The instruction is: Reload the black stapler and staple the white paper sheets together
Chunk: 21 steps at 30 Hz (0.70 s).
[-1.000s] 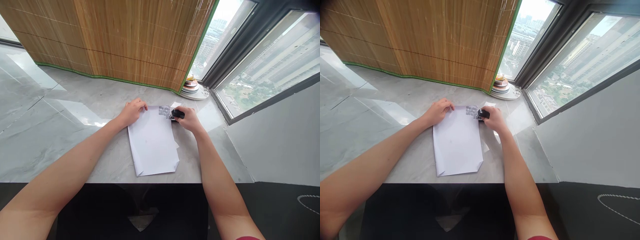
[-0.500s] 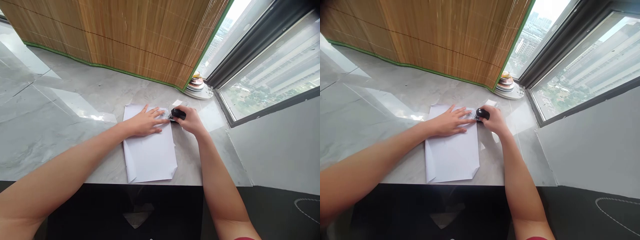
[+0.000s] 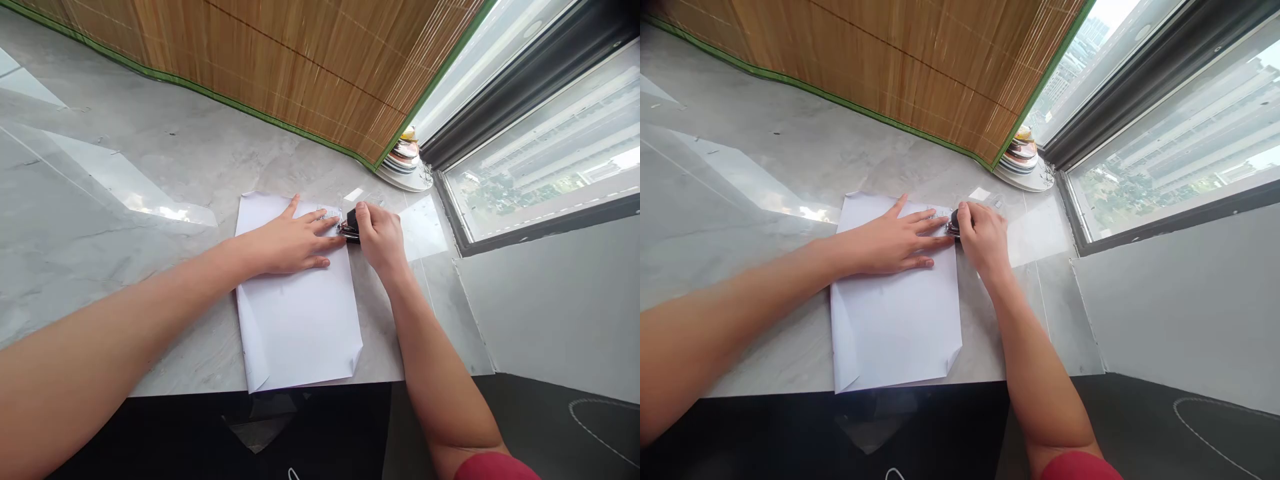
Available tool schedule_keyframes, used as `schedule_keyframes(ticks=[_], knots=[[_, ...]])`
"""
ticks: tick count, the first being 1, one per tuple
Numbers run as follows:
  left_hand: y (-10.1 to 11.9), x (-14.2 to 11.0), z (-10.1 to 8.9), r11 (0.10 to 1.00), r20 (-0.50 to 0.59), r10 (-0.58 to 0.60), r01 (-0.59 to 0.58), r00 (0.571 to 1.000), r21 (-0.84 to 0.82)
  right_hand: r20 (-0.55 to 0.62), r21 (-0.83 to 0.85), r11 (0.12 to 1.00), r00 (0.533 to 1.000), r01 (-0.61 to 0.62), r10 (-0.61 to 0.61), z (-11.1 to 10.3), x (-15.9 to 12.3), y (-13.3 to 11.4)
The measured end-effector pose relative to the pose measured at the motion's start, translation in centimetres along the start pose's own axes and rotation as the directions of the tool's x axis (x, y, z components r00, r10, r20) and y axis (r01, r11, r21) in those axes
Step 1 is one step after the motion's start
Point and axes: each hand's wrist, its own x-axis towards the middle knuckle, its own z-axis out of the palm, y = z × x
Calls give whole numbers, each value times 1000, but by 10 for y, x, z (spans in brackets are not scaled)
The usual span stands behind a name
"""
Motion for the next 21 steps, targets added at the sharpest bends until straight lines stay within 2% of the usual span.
schedule_keyframes(ticks=[5,16,21], knots=[[2,0,-1,1000,-3,-15,15,1000,-15,7,-53,999,1000,6,-6,0,-2,-5],[4,0,-5,999,8,-38,38,999,9,-40,-27,999,999,-28,27,2,-3,-10],[4,-1,-5,999,8,-37,37,999,6,-20,-44,998,999,-34,33,2,-3,-11]])
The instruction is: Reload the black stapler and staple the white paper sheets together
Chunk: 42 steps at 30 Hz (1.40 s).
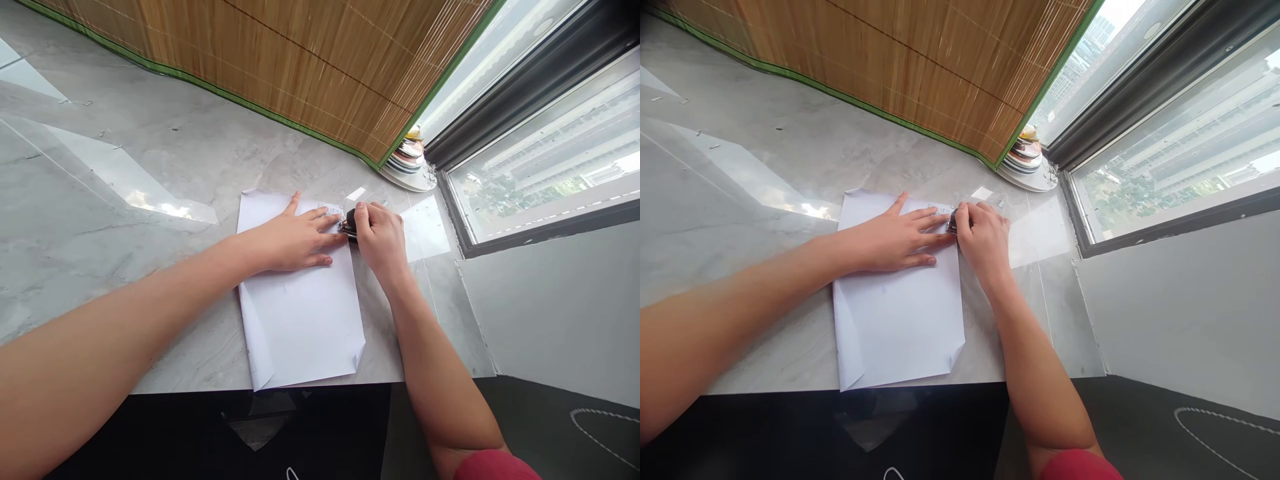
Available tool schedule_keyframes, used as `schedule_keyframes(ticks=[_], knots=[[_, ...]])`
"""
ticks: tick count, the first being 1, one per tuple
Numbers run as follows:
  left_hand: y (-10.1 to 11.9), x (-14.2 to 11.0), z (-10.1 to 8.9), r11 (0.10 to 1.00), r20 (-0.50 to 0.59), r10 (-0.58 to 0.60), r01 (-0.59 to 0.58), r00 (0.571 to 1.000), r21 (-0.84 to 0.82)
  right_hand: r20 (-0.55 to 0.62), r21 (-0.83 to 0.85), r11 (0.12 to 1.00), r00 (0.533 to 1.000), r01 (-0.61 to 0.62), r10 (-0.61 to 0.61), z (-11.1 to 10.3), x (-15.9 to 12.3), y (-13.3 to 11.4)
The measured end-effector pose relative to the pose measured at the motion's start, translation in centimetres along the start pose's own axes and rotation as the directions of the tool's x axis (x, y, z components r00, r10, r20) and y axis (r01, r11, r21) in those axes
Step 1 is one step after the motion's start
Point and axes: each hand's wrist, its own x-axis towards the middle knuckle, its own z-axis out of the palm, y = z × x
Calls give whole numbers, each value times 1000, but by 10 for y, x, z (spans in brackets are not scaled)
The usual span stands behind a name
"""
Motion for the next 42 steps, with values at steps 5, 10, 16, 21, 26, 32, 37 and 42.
schedule_keyframes(ticks=[5,10,16,21,26,32,37,42], knots=[[-2,0,1,1000,6,12,-12,1000,-28,13,-20,999,999,31,-31,0,1,1],[-4,1,2,998,5,19,-19,1000,-64,29,-37,998,998,58,-57,0,2,3],[-4,1,3,998,6,21,-21,1000,-63,35,-25,999,999,39,-38,0,2,1],[-5,1,4,997,-21,31,-32,999,-64,40,-27,999,999,27,-26,0,1,-2],[-4,1,3,998,3,29,-29,1000,-50,56,-58,996,997,62,-59,0,1,-3],[-4,1,2,997,-2,30,-31,1000,-75,74,-94,992,995,79,-72,1,-1,-5],[-4,1,2,997,7,25,-24,1000,-70,73,-173,979,993,107,-96,6,-4,-8],[-6,0,4,997,11,22,-21,1000,-80,82,-203,968,988,147,-133,15,-6,-11]])
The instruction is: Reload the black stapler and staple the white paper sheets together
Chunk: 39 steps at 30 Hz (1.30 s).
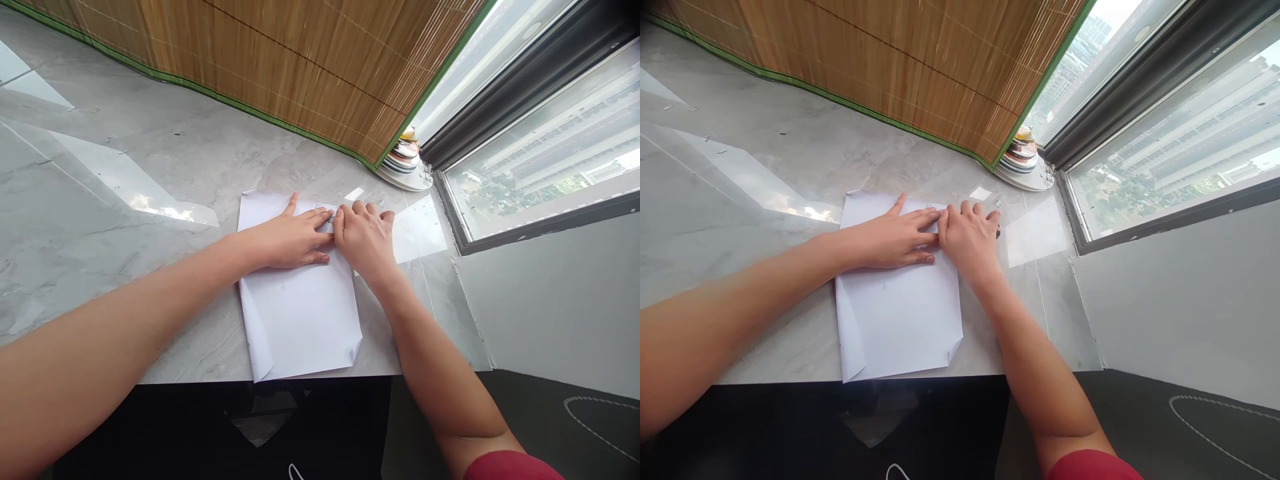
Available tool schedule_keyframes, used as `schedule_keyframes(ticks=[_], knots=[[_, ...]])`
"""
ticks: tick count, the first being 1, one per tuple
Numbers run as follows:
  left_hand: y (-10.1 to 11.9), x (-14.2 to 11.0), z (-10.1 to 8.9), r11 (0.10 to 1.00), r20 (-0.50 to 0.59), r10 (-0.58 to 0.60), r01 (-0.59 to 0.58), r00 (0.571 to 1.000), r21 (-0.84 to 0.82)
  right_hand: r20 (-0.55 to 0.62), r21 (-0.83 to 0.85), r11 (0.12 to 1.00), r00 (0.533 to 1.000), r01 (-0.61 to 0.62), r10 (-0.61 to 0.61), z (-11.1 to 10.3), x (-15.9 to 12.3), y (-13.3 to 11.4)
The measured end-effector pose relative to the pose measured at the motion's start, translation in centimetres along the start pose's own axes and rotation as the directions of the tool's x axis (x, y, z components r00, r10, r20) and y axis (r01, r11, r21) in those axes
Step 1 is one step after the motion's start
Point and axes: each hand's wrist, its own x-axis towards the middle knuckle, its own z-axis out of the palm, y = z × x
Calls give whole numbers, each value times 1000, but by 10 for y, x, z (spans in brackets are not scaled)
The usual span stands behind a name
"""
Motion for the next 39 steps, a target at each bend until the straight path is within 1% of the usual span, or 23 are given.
schedule_keyframes(ticks=[5,8,11,13,15,17,19,21,22,24,25,26,27,28,29,30,31,33,34,35,36,38,39], knots=[[-1,-1,-2,1000,-12,-5,5,1000,-14,-23,8,1000,999,29,-29,3,2,4],[-1,-1,-3,1000,2,-13,13,1000,10,-16,95,995,999,-42,43,-1,6,20],[-2,-1,-5,999,24,-34,33,999,40,-50,172,975,987,-141,152,-7,10,42],[-3,-1,-7,997,49,-48,46,998,60,-34,209,964,984,-163,173,-12,13,55],[-3,-1,-9,995,72,-60,54,996,80,4,260,956,990,-137,141,-18,13,63],[-4,-1,-10,993,84,-70,61,994,99,42,292,953,997,-78,69,-23,13,68],[-5,-2,-11,992,86,-73,64,994,112,81,276,961,997,-21,-2,-26,11,70],[-5,-2,-11,991,81,-70,60,994,120,110,221,975,994,-21,-3,-28,10,71],[-4,-2,-11,991,78,-66,56,995,121,95,193,980,995,-52,34,-29,10,70],[-4,-2,-13,992,55,-60,54,997,116,0,171,976,990,-136,138,-32,10,65],[-5,-3,-16,991,14,-69,67,998,112,-57,183,970,983,-161,174,-33,9,60],[-6,-3,-19,989,-58,-92,98,994,108,-107,208,965,977,-161,186,-35,9,53],[-9,-4,-23,984,-162,-133,151,978,100,-135,240,961,976,-135,171,-36,7,44],[-13,-5,-27,971,-289,-189,222,938,85,-140,272,958,981,-92,134,-36,5,33],[-18,-7,-32,951,-420,-252,303,872,57,-121,301,952,989,-47,87,-35,2,20],[-24,-9,-36,923,-542,-315,384,779,15,-84,324,946,996,-12,42,-34,-1,6],[-32,-11,-39,892,-632,-369,450,682,-35,-38,339,941,999,9,4,-32,-5,-8],[-46,-16,-44,836,-735,-451,529,507,-148,55,343,939,997,25,-47,-26,-12,-35],[-53,-17,-45,814,-747,-489,544,451,-205,91,337,941,994,31,-65,-23,-15,-46],[-58,-18,-45,796,-749,-520,550,410,-252,118,330,943,990,39,-82,-20,-17,-56],[-61,-18,-44,785,-745,-543,548,387,-288,134,331,943,986,45,-94,-17,-18,-62],[-64,-18,-43,774,-724,-577,537,379,-336,151,393,918,981,51,-119,-14,-17,-65],[-64,-18,-43,769,-709,-592,532,382,-355,151,464,885,980,44,-129,-13,-15,-61]])
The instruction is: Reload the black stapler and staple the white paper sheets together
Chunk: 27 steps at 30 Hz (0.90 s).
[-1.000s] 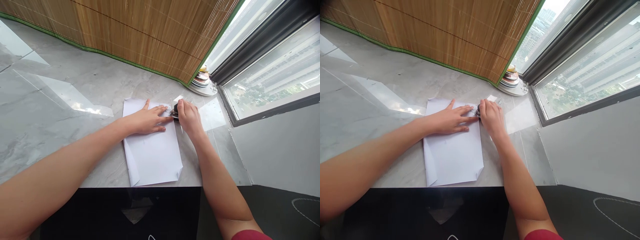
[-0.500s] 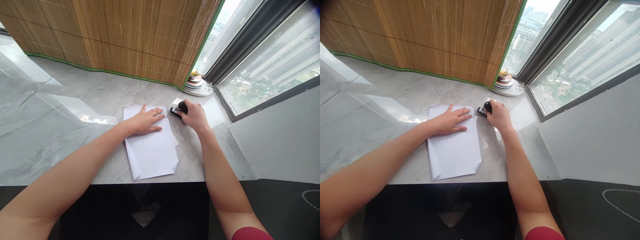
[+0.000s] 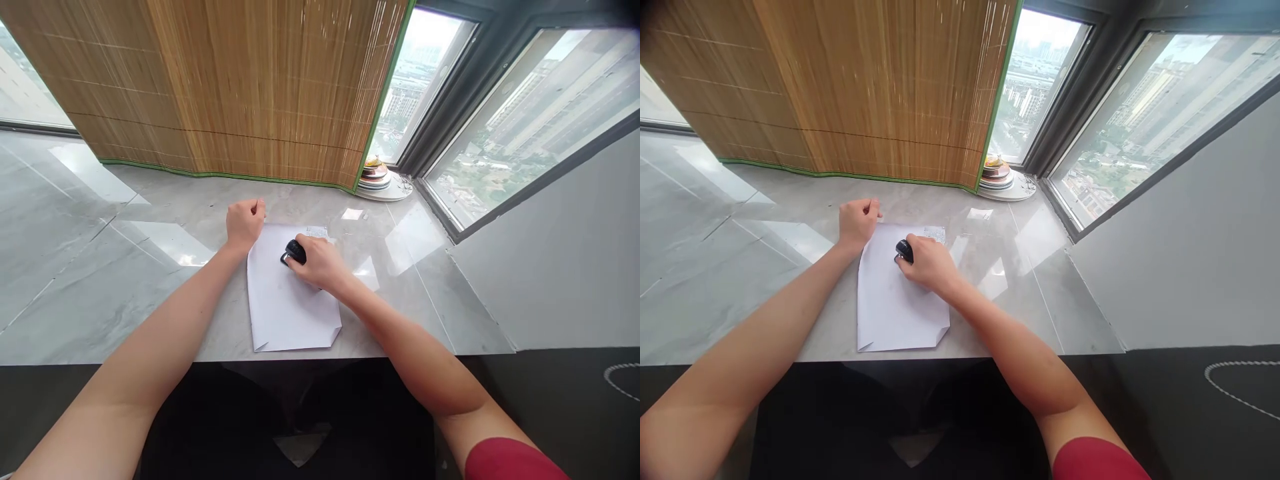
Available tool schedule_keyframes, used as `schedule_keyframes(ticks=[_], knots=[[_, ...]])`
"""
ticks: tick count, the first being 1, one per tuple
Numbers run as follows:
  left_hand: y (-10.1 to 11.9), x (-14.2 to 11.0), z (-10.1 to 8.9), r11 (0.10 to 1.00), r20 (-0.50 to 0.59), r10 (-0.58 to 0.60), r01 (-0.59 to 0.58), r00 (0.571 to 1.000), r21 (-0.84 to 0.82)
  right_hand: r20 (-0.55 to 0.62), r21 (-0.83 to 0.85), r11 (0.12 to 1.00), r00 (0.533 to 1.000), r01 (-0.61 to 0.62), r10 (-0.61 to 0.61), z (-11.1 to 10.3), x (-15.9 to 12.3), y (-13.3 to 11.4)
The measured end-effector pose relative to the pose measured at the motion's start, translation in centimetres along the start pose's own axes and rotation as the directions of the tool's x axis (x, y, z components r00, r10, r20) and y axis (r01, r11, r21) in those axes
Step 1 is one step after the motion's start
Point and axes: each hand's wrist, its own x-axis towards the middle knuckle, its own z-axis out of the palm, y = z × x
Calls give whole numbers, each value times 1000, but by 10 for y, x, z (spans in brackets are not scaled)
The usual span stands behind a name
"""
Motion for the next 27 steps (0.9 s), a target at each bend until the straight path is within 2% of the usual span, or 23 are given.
schedule_keyframes(ticks=[3,5,7,10,12,13,17,20,22,23,25,26,27], knots=[[2,1,-4,997,-6,-75,75,997,-19,-78,319,947,997,17,8,-16,10,31],[2,2,-9,992,-90,-125,125,988,-15,-225,436,900,967,-13,123,-31,18,65],[-1,5,-14,988,-173,-153,152,973,-22,-364,431,892,879,-134,308,-44,23,103],[-8,8,-16,978,-196,-202,188,960,-90,-399,380,843,755,-381,521,-51,26,145],[-15,10,-14,959,-182,-262,234,948,-163,-406,335,829,726,-447,555,-49,26,155],[-18,10,-12,946,-172,-293,258,941,-197,-411,297,837,729,-461,547,-47,26,156],[-26,12,-6,913,-153,-369,327,917,-243,-354,94,861,792,-499,498,-40,29,149],[-26,13,-6,919,-144,-369,338,918,-201,-375,119,888,809,-444,454,-41,30,148],[-24,12,-6,921,-130,-369,342,921,-188,-396,208,927,840,-311,370,-45,26,145],[-24,12,-6,919,-121,-372,347,920,-189,-374,252,945,880,-209,294,-47,23,141],[-22,11,-6,913,-102,-381,357,919,-198,-253,341,940,965,27,64,-49,16,126],[-22,11,-6,911,-94,-383,359,919,-201,-171,390,911,983,134,-71,-49,12,116],[-22,11,-6,912,-91,-381,358,920,-200,-91,436,873,976,218,-198,-47,8,105]])
